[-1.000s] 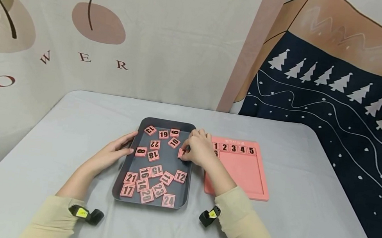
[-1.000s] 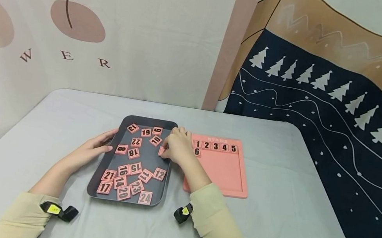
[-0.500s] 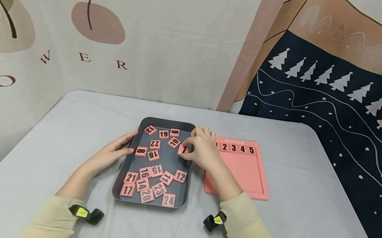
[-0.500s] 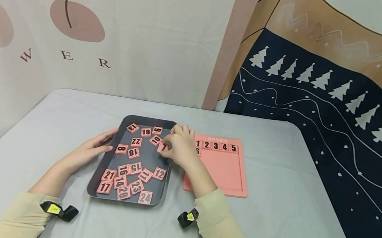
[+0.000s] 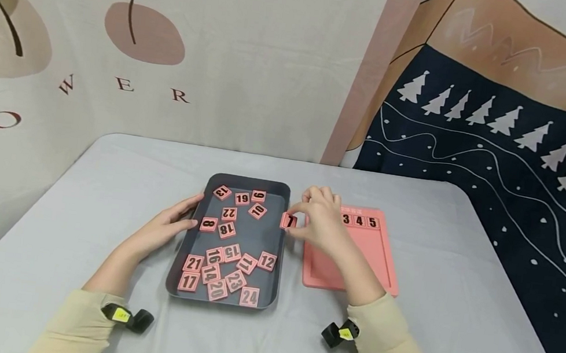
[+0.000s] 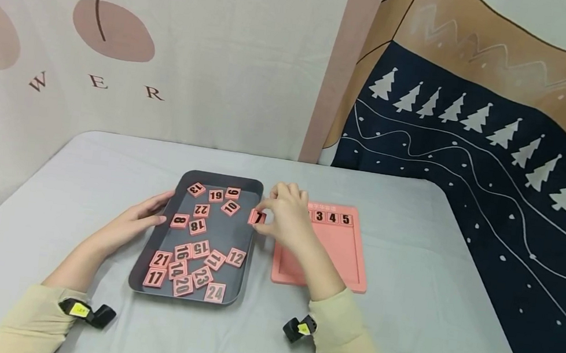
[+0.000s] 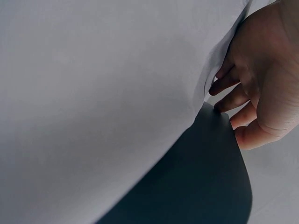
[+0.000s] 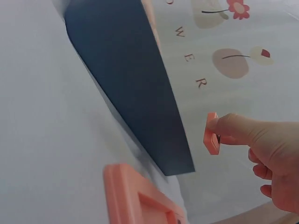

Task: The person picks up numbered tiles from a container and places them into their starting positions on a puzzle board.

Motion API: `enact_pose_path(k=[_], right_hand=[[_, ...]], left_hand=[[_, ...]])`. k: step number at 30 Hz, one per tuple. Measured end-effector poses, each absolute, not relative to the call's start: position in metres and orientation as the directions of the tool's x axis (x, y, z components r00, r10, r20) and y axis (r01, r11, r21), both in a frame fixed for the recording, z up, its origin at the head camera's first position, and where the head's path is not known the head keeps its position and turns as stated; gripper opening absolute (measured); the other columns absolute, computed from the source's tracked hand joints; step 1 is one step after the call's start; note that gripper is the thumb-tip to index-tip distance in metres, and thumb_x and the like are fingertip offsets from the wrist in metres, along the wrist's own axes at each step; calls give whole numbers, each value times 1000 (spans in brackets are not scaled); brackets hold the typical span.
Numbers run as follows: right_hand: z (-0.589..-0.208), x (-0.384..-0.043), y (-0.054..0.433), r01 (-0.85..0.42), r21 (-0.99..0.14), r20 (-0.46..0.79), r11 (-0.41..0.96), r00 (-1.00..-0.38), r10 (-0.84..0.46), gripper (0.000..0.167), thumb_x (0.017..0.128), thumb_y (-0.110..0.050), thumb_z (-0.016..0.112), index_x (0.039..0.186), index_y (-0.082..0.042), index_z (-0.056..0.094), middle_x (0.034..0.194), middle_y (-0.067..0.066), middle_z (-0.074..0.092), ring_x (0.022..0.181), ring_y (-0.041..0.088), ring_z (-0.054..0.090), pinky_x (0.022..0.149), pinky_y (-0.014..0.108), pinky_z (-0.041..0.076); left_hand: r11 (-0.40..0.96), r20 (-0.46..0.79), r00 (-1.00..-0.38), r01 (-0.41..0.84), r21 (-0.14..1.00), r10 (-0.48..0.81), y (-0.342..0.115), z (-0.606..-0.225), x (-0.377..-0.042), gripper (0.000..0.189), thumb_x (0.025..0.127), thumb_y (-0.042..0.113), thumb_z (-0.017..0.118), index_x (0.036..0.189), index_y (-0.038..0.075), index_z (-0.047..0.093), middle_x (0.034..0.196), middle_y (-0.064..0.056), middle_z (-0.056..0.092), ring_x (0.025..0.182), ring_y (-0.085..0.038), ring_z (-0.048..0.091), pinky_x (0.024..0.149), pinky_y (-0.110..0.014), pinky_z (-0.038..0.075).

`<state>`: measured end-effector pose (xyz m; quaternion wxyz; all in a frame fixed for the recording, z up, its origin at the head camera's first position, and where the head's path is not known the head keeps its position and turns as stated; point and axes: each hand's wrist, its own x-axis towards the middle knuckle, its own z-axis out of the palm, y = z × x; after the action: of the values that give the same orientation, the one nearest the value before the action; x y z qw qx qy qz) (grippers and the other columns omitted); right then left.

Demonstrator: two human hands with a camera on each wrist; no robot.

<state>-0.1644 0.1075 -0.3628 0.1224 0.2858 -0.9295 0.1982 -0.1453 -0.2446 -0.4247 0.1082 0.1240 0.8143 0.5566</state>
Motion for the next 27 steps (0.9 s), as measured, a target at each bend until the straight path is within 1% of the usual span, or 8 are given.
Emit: enact_pose_path(k=[7,13,17,21,27], right_hand=[[-359,-163,129,-578,-287,357,764,-804,-475,24,65,-24,87,86,-18,77,88,-1,41,87,21,34,78,42,26],[-363,-166,152,-543,-290,311,788,-832,-460,24,65,-22,88,86,-16,76,86,0,39,86,21,33,78,42,24],[-370,-169,167,-513,-297,276,805,-853,-442,28,65,-24,88,89,-15,77,86,0,40,87,21,34,77,41,22],[-380,-173,179,-490,-306,254,817,-868,-426,29,65,-24,88,91,-15,77,88,0,44,89,21,36,77,40,23],[-394,-178,190,-479,-301,234,824,-875,-424,24,67,-25,87,87,-16,76,88,0,47,89,22,38,75,39,24]], left_hand=[[340,-30,-946,86,937,323,-245,-425,-145,63,97,15,55,153,13,25,156,-15,19,142,-35,15,112,-52,11],[330,-27,-944,88,940,330,-246,-426,-145,64,98,16,55,153,14,24,156,-15,19,143,-33,13,112,-52,12],[322,-25,-943,89,943,332,-245,-426,-145,63,98,16,54,153,13,24,156,-15,19,143,-32,13,112,-52,12],[321,-18,-942,97,942,336,-246,-427,-146,63,98,16,54,153,12,24,156,-15,19,142,-34,15,112,-52,11],[327,-18,-941,99,940,337,-247,-429,-147,63,98,16,54,153,12,24,157,-15,19,142,-36,15,112,-53,11]])
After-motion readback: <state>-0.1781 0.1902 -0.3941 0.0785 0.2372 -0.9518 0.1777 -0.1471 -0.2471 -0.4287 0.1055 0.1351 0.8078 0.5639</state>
